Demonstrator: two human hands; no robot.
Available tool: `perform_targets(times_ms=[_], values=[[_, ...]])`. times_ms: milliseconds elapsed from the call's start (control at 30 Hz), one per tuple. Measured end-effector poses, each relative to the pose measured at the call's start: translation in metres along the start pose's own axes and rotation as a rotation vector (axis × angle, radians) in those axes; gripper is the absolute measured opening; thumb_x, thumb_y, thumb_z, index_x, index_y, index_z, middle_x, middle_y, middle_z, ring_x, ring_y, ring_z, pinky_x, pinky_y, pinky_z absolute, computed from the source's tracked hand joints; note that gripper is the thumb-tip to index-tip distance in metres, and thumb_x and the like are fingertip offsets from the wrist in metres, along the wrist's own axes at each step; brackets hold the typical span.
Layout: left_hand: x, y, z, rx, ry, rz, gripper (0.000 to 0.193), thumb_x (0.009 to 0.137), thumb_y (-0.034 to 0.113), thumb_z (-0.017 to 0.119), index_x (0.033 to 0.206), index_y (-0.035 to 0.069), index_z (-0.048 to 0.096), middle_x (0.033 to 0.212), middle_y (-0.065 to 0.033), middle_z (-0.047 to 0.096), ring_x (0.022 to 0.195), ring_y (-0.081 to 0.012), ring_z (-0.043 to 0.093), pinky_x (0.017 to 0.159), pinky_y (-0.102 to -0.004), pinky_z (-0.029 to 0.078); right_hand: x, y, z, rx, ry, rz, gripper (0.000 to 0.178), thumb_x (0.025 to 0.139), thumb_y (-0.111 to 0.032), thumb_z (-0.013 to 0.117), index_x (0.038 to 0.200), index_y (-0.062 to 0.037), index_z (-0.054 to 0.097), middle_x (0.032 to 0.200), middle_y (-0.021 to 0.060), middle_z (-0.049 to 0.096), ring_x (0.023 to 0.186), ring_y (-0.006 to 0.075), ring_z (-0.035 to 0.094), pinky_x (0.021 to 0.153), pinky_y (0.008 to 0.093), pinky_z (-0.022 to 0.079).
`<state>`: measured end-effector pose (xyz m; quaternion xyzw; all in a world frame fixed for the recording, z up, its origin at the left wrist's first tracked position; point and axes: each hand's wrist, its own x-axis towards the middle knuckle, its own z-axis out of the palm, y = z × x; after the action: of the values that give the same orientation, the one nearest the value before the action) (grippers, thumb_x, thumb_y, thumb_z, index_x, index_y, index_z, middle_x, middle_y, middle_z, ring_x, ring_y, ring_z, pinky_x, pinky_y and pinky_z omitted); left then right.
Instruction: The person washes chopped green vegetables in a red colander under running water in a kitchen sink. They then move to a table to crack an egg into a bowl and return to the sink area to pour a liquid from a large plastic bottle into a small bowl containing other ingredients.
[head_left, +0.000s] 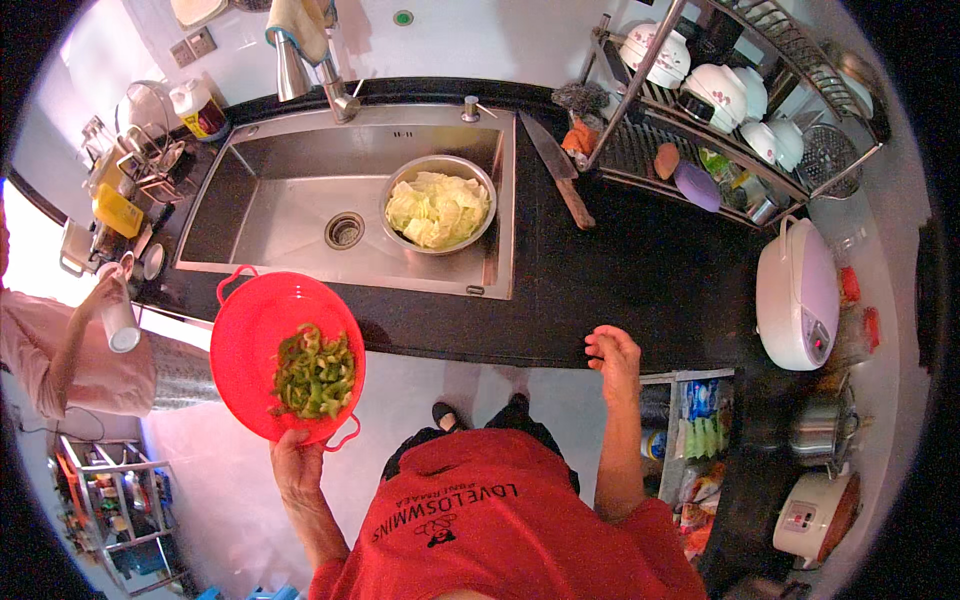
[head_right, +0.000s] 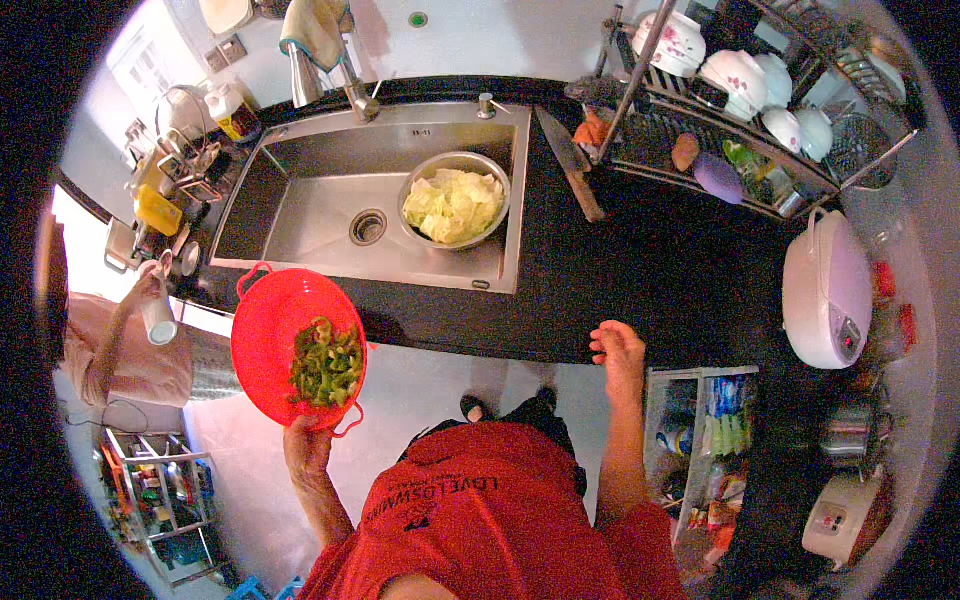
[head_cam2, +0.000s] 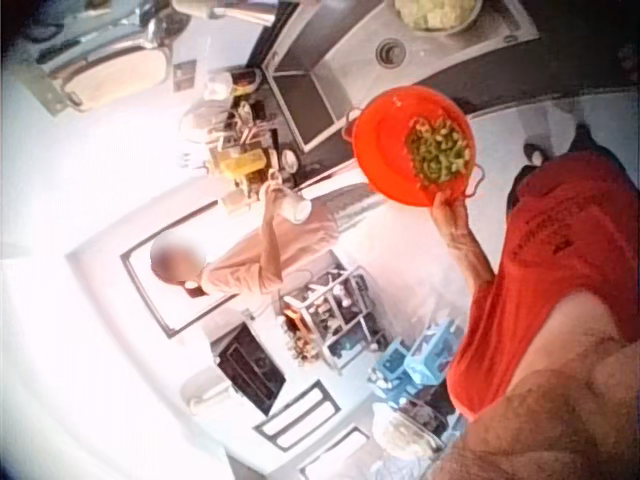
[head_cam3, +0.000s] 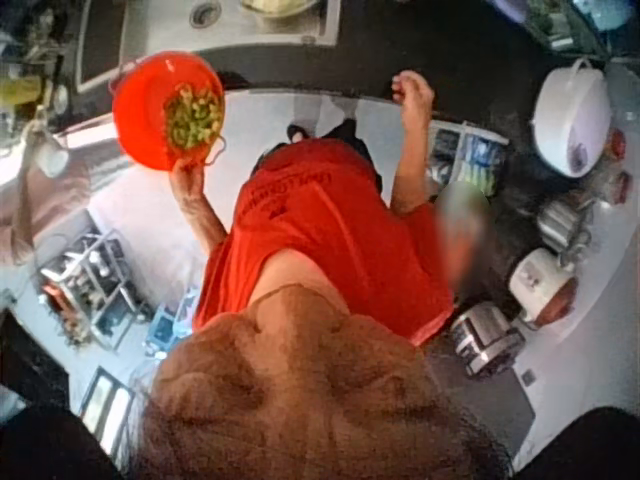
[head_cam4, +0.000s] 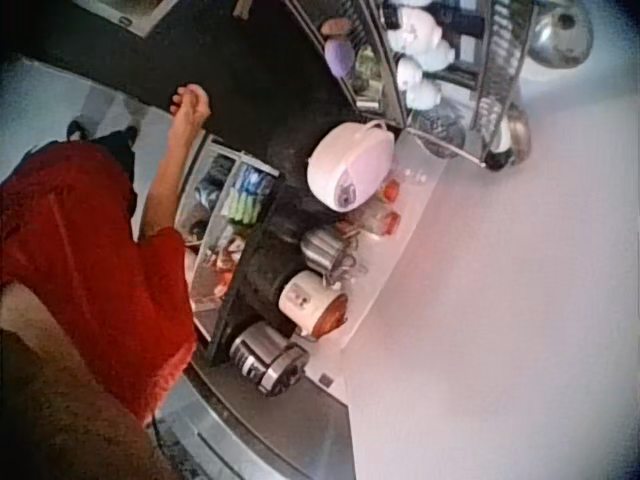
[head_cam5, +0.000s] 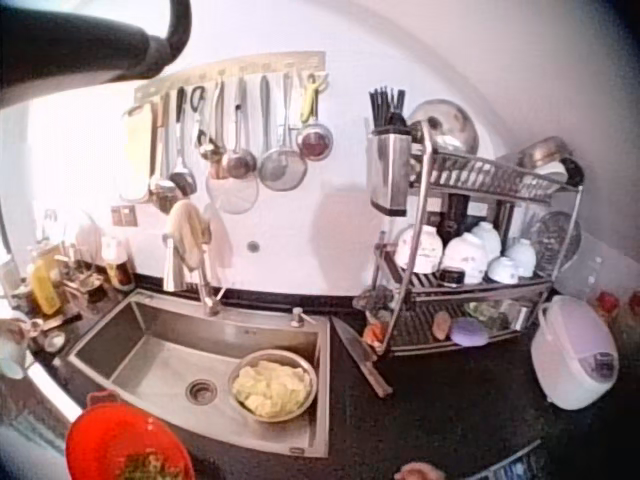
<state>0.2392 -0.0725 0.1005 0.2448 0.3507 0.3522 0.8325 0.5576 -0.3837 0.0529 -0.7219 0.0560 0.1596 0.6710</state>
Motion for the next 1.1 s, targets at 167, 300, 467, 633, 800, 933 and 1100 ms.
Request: perform_targets(times_ms=[167,300,467,633,800,933,1100], values=[[-0.005,-0.027,0.038,-0.016,-0.121,-0.086,0.069,0.064,-0.012,0.041,0.131,0.003,0.031,0.132,-0.0166,0.038,0.119,-0.0361,0.041,0.094,-0.0565,0.039,0.002,-0.007,-0.005,-0.054,-0.068,-0.082,0.023,0.083,-0.019,0.058,0.101,-0.0044,0.057,0.086,0.0048,0.061,0.07,0.0117,0.058,0.053,0.0234,0.046],[-0.002,-0.076,0.08,-0.086,-0.208,-0.287,0.066,0.066,-0.012,0.042,0.13,0.003,0.033,0.13,-0.0178,0.04,0.116,-0.037,0.043,0.092,-0.0566,0.041,0.007,-0.033,-0.034,-0.134,-0.069,-0.171,0.023,0.086,-0.015,0.053,0.104,-0.0024,0.055,0.09,0.0056,0.06,0.072,0.0112,0.057,0.055,0.0215,0.044],[0.002,-0.149,0.141,-0.115,-0.288,-0.505,0.062,0.068,-0.013,0.04,0.128,0.002,0.035,0.128,-0.0198,0.041,0.115,-0.0377,0.044,0.091,-0.0559,0.042,0.022,-0.026,-0.107,-0.188,-0.019,-0.192,0.027,0.086,-0.023,0.055,0.105,-0.0039,0.055,0.089,0.0058,0.061,0.069,0.0132,0.059,0.055,0.0241,0.047],[0.01,-0.216,0.192,-0.054,-0.354,-0.607,0.062,0.068,-0.016,0.036,0.127,0.002,0.035,0.127,-0.0188,0.041,0.114,-0.0381,0.044,0.091,-0.0562,0.042,0.026,-0.013,-0.169,-0.208,-0.039,-0.18,0.023,0.087,-0.017,0.053,0.105,-0.0035,0.054,0.086,0.0067,0.062,0.07,0.0138,0.06,0.056,0.0248,0.047],[0.005,-0.258,0.234,-0.018,-0.355,-0.562,0.065,0.068,-0.016,0.036,0.129,0.004,0.032,0.128,-0.0191,0.039,0.114,-0.0395,0.044,0.09,-0.0587,0.042,0.025,-0.003,-0.207,-0.194,-0.015,-0.209,0.019,0.087,-0.016,0.053,0.102,-0.0044,0.055,0.087,0.0061,0.062,0.069,0.011,0.058,0.057,0.0231,0.045],[0.006,-0.272,0.249,-0.013,-0.424,-0.552,0.065,0.067,-0.015,0.036,0.129,0.005,0.033,0.129,-0.0193,0.038,0.114,-0.0398,0.044,0.088,-0.0583,0.043,0.025,0.004,-0.229,-0.232,0.026,-0.191,0.019,0.086,-0.016,0.054,0.102,-0.0051,0.055,0.086,0.0056,0.063,0.07,0.0112,0.058,0.058,0.024,0.045],[0.025,-0.293,0.236,0.118,-0.375,-0.57,0.049,0.071,-0.01,0.044,0.119,-0.002,0.042,0.119,-0.0181,0.049,0.11,-0.0355,0.048,0.088,-0.0515,0.045,0.03,0.045,-0.256,-0.352,0.077,-0.294,0.019,0.085,-0.013,0.055,0.101,-0.0037,0.055,0.085,0.0048,0.063,0.07,0.0125,0.059,0.058,0.0245,0.046]])
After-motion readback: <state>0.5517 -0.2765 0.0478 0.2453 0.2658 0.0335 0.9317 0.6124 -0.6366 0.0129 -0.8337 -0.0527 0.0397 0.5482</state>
